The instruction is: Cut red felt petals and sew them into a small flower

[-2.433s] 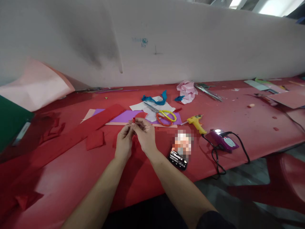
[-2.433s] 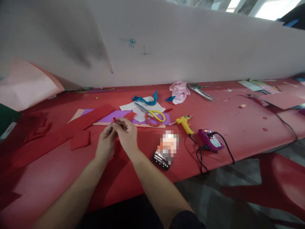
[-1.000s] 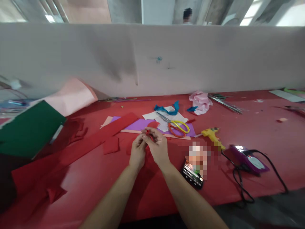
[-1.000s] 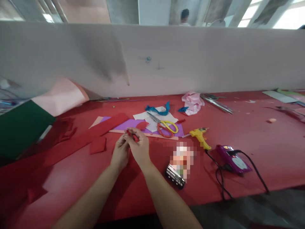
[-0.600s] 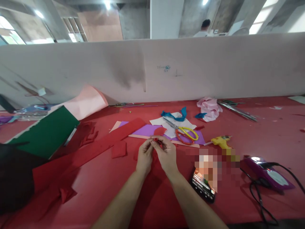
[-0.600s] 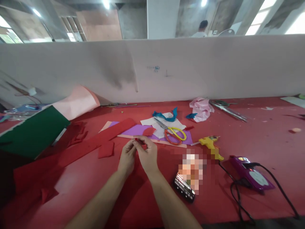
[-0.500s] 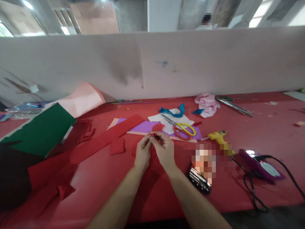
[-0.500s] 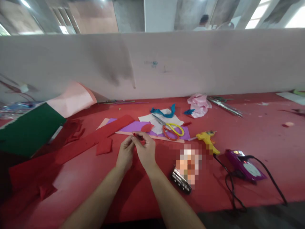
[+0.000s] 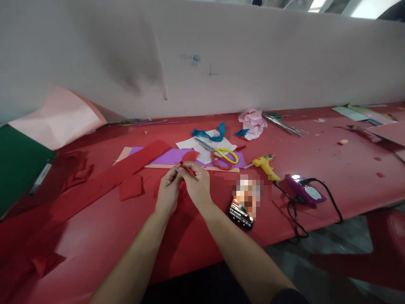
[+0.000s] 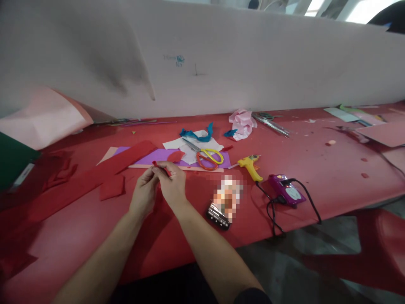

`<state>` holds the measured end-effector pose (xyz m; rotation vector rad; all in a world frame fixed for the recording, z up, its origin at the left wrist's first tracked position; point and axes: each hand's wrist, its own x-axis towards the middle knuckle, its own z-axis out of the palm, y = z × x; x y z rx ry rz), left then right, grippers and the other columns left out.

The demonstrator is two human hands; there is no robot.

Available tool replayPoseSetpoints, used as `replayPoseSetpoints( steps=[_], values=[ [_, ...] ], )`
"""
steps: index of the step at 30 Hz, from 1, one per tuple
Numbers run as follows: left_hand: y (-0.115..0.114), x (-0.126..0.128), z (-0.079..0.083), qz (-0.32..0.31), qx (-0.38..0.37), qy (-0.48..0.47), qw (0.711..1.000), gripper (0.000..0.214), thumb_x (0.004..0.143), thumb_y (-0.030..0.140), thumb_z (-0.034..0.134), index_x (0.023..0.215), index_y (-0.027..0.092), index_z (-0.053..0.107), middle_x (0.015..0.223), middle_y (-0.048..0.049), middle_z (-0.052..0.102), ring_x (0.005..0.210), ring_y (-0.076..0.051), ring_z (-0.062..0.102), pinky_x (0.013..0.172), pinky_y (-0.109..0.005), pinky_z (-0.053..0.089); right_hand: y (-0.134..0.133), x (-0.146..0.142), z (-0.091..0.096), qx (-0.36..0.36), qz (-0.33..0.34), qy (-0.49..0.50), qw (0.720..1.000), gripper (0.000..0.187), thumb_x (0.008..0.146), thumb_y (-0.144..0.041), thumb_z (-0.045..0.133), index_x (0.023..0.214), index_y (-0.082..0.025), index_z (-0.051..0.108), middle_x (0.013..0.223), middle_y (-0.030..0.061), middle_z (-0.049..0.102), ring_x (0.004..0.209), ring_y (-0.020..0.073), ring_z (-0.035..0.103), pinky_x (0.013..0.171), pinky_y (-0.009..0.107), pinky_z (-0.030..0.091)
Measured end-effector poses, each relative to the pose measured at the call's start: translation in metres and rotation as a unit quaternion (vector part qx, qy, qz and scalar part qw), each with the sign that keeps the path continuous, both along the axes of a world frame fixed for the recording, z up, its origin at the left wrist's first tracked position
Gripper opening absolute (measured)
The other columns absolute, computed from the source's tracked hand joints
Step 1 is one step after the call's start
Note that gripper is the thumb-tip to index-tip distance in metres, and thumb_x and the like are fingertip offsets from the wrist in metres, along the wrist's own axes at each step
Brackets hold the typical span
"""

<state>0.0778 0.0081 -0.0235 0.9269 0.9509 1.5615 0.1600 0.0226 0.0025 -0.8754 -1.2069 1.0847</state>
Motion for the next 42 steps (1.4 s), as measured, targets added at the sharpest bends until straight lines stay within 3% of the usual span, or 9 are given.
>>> replayPoseSetpoints(
  steps=[15, 24, 32, 42],
  values=[
    [-0.001, 0.001, 0.005, -0.01, -0.032, 0.007, 0.999, 0.03, 0.075, 0.032, 0.068, 0.102, 0.021, 0.069, 0.094, -0.005, 0.071, 0.091, -0.019, 0.063, 0.083, -0.031, 0.048, 0.002, 0.0, -0.001, -0.055, 0.003, 0.039, 0.998, 0.01, 0.075, -0.024, 0.063, 0.081, -0.02, 0.071, 0.082, 0.0019, 0.073, 0.081, 0.0182, 0.066, 0.08, 0.031, 0.051],
    [0.001, -0.001, 0.001, 0.018, -0.003, 0.041, 0.999, 0.023, 0.073, 0.034, 0.07, 0.091, 0.02, 0.071, 0.084, -0.0022, 0.069, 0.083, -0.016, 0.061, 0.076, -0.027, 0.047, -0.001, 0.002, 0.0, -0.031, 0.015, 0.013, 0.999, 0.011, 0.078, -0.027, 0.062, 0.08, -0.023, 0.071, 0.084, 0.0013, 0.073, 0.083, 0.0195, 0.066, 0.079, 0.032, 0.051],
    [-0.001, 0.005, 0.002, 0.013, -0.012, 0.015, 1.0, 0.02, 0.077, 0.032, 0.066, 0.094, 0.021, 0.07, 0.065, 0.0028, 0.057, 0.059, -0.01, 0.048, 0.055, -0.02, 0.038, 0.001, -0.002, -0.001, -0.062, 0.011, 0.054, 0.997, 0.009, 0.076, -0.028, 0.063, 0.081, -0.021, 0.066, 0.081, 0.0014, 0.071, 0.078, 0.0173, 0.064, 0.077, 0.03, 0.05],
    [0.0, 0.001, -0.006, 0.013, 0.01, 0.006, 1.0, 0.02, 0.075, 0.031, 0.068, 0.093, 0.021, 0.07, 0.069, 0.0019, 0.06, 0.063, -0.01, 0.051, 0.06, -0.02, 0.042, -0.001, 0.001, 0.005, -0.021, 0.024, 0.032, 0.999, 0.004, 0.076, -0.024, 0.063, 0.075, -0.022, 0.066, 0.08, 0.0004, 0.072, 0.081, 0.0173, 0.065, 0.081, 0.03, 0.049]
  ],
)
